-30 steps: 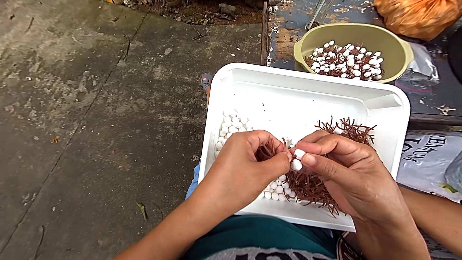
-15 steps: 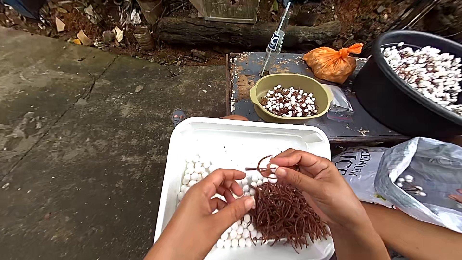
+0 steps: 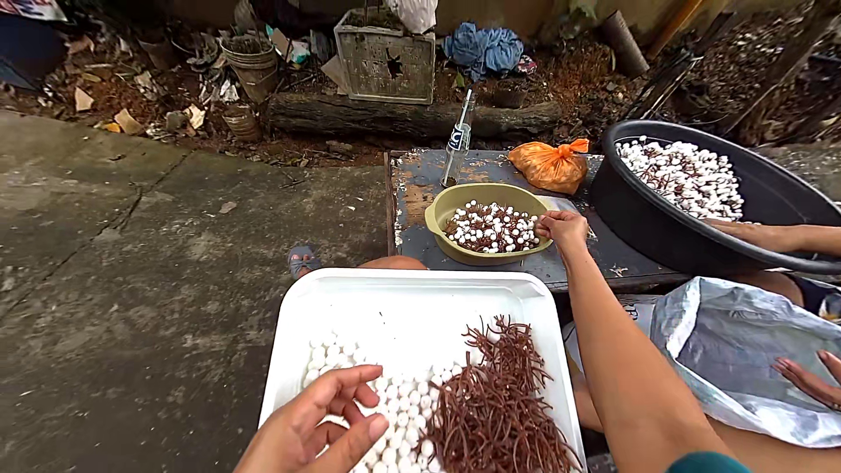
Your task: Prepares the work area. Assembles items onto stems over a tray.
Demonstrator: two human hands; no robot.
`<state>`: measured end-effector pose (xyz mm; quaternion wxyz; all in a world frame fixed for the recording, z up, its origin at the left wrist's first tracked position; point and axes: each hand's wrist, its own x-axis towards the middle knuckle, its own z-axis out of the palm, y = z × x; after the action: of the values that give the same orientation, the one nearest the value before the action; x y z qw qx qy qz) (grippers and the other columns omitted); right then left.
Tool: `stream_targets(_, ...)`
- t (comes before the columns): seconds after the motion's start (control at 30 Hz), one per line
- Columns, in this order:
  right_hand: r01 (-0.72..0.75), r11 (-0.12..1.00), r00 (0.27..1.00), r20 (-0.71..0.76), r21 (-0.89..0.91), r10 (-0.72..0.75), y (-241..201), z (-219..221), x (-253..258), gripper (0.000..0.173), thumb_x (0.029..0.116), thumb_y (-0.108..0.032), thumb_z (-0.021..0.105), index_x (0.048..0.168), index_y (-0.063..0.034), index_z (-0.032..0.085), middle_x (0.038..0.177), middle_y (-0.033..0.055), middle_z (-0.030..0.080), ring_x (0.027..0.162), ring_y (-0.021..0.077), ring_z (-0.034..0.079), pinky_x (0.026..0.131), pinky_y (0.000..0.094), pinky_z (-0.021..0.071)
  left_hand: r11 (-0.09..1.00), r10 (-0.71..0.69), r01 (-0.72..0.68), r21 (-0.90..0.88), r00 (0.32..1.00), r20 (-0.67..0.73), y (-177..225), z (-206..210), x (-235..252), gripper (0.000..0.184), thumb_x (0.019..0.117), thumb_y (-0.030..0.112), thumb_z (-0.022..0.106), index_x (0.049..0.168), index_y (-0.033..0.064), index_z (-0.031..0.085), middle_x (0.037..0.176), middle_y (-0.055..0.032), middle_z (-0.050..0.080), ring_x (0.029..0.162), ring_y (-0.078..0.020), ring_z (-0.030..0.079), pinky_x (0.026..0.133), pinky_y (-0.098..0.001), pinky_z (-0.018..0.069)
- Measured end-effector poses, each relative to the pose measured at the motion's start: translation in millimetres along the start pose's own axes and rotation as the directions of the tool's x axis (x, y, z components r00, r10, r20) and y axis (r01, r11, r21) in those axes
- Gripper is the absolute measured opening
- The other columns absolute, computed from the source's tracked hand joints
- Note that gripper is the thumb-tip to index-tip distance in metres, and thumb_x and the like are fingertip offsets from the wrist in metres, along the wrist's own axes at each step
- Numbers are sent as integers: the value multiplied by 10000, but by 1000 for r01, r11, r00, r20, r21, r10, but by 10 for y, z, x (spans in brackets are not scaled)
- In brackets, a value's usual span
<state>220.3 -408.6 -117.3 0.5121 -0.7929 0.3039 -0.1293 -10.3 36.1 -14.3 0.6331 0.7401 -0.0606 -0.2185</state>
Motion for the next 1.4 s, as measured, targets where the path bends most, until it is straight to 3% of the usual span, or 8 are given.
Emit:
stream_targets(0.13,70,997,994,85,-30,-67,-214,-27,-169,290,1034,-78,587,1284,66,611,1169,217,656,899,200,680,831,360,570,1000,-12,12,1,998,-62,-47,-17,14,429,969,166,676,1335,-30,571,1142,-31,657,917,-97,676,738,-256,594)
stream_targets(0.27,239,965,930,259,109,-260,-775,-214,-897,191,1025,-113,611,1182,-8,644,1036,55,681,825,75,681,740,252,583,1000,14,-16,-15,992,-124,-133,54,110,414,937,251,704,1280,29,638,1074,10,693,863,-88,692,673,-226,595)
stream_targets(0.5,750,652,499,741,-110,-449,-925,-529,-2114,63,932,-211,704,906,-177,750,797,-84,676,585,10,611,459,177,516,999,40,-43,-19,990,-138,-147,92,234,366,922,379,713,1209,152,717,974,20,724,799,-93,698,641,-203,580)
stream_targets(0.63,805,499,552,715,-321,-430,-615,-347,-2346,80,862,-149,793,925,-112,763,796,5,601,641,124,580,570,318,504,999,40,-43,-14,987,-153,-131,74,214,344,919,379,709,1190,166,721,947,25,714,755,-81,682,617,-181,561)
stream_targets(0.83,775,566,598,619,-283,-509,-612,-425,-2334,41,899,-163,734,872,-132,734,823,-30,602,656,71,545,565,263,462,999,39,-40,-5,986,-159,-102,84,176,320,926,348,698,1185,162,724,935,37,712,758,-66,676,613,-169,550)
stream_targets(1.03,610,791,696,509,-49,-506,-739,-575,-2351,58,926,-136,708,926,-135,766,834,-83,680,562,-33,541,458,116,429,999,30,-33,-25,992,-122,-82,181,192,312,921,341,707,1174,160,730,943,41,716,773,-63,675,619,-171,545)
stream_targets(1.3,430,869,686,538,243,-490,-730,-434,-2568,88,969,-149,659,945,-162,743,748,-98,677,531,-33,556,462,100,461,998,57,-59,-13,988,-141,-19,337,231,261,940,283,694,1173,174,734,935,59,707,750,-51,661,602,-166,533)
stream_targets(1.4,247,895,647,624,372,-438,-726,-391,-2644,110,987,-182,647,944,-179,747,742,-69,674,518,-33,540,462,100,455,992,121,-124,-12,980,-158,25,406,297,322,968,246,669,1280,174,702,1105,55,721,791,-62,676,636,-187,552)
